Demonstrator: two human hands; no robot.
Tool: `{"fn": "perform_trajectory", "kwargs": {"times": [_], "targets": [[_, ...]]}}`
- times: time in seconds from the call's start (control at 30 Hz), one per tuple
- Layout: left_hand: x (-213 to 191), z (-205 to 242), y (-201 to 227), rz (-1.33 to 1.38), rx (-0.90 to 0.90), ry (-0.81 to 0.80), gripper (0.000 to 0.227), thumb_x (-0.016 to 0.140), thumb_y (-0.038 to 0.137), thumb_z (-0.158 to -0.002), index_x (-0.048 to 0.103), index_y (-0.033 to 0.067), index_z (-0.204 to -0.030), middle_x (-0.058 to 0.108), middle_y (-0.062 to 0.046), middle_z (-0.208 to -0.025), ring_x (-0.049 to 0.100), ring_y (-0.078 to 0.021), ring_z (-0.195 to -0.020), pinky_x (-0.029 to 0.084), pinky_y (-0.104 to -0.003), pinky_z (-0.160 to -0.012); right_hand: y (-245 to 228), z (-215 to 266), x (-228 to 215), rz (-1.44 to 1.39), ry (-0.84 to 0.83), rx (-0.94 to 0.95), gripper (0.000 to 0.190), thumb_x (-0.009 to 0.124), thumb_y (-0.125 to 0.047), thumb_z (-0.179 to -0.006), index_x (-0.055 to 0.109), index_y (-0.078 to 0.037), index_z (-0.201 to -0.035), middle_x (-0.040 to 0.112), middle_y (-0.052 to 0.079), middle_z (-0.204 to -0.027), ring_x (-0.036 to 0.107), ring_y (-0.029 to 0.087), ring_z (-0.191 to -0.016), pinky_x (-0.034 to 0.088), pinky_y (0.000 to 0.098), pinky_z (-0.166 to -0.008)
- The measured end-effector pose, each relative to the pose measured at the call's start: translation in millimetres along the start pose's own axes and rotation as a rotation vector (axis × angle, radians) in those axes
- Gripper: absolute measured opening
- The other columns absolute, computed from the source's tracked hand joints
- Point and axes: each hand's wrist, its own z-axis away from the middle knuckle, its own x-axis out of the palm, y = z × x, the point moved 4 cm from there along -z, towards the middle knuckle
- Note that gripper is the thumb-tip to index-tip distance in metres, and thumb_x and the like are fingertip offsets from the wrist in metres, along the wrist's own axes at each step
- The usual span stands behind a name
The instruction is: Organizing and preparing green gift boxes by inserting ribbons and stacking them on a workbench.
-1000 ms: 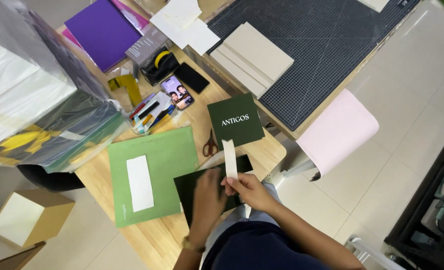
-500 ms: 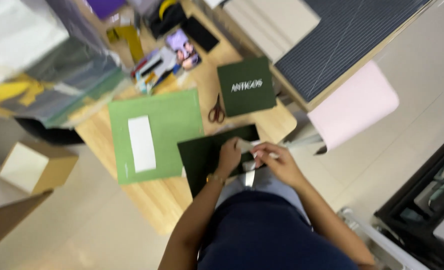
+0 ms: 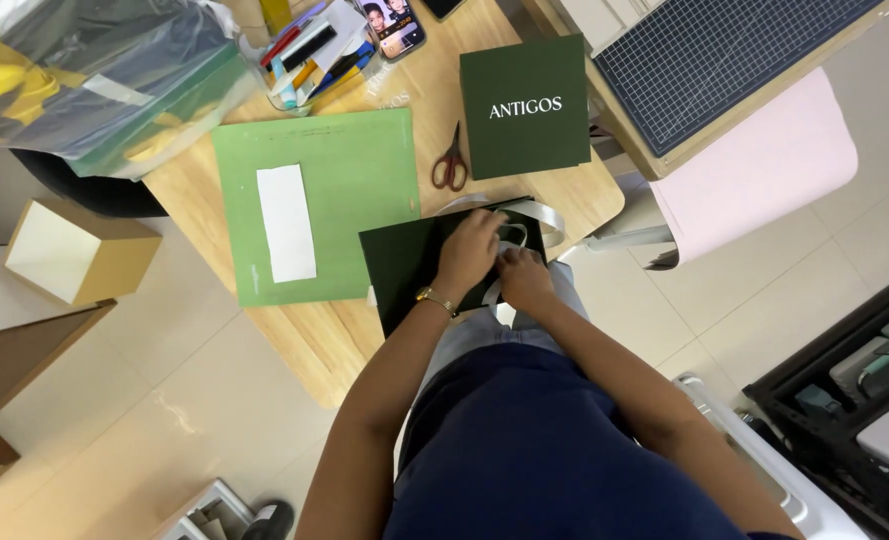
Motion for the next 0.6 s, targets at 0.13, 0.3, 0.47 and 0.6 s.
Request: {"fn": "perform_trajectory", "kwargs": {"times": [0.13, 0.3, 0.47, 0.6], "targets": [[54, 12, -18, -0.236, 0.187, -0.093, 0.029, 0.052, 0.004, -0.097, 0.072, 0.0168, -0.114, 0.066, -0.006, -0.104, 0.066, -0.0281, -0.1, 0.054, -0.042, -0.08, -5, 9, -9, 0.119, -0.104, -0.02, 0.038, 0.053, -0.021, -0.095, 0.068, -0.015, -0.129, 0.057, 0.011, -0.139, 0.051, 0.034, -0.129, 0.047, 0.0446, -0.097], [31, 12, -3, -0.426, 0.276, 0.134, 0.023, 0.067, 0.007, -0.092, 0.07, 0.0119, -0.114, 0.062, -0.008, -0.112, 0.059, -0.0245, -0.102, 0.05, -0.039, -0.079, 13, 22, -1, 0.121, 0.323, -0.161, 0.028, 0.061, -0.02, -0.081, 0.073, -0.023, -0.106, 0.068, 0.0, -0.105, 0.059, 0.021, -0.107, 0.05, 0.0357, -0.082], [86, -14, -22, -0.547, 0.426, 0.086, 0.016, 0.075, 0.003, -0.081, 0.069, 0.0141, -0.092, 0.061, -0.005, -0.092, 0.055, -0.0235, -0.095, 0.042, -0.039, -0.079, 6, 41, -33, -0.022, 0.362, -0.19, 0.024, 0.061, -0.029, -0.087, 0.076, -0.015, -0.1, 0.074, 0.007, -0.095, 0.065, 0.028, -0.111, 0.055, 0.0392, -0.077], [74, -17, -17, -0.829, 0.407, 0.02, 0.022, 0.083, -0.002, -0.066, 0.069, 0.0155, -0.065, 0.059, -0.003, -0.069, 0.049, -0.0243, -0.094, 0.035, -0.041, -0.083, 22, 39, -17, -0.143, 0.389, -0.095, 0.024, 0.061, -0.033, -0.084, 0.074, -0.014, -0.089, 0.073, 0.008, -0.082, 0.067, 0.03, -0.103, 0.057, 0.0417, -0.071]]}}
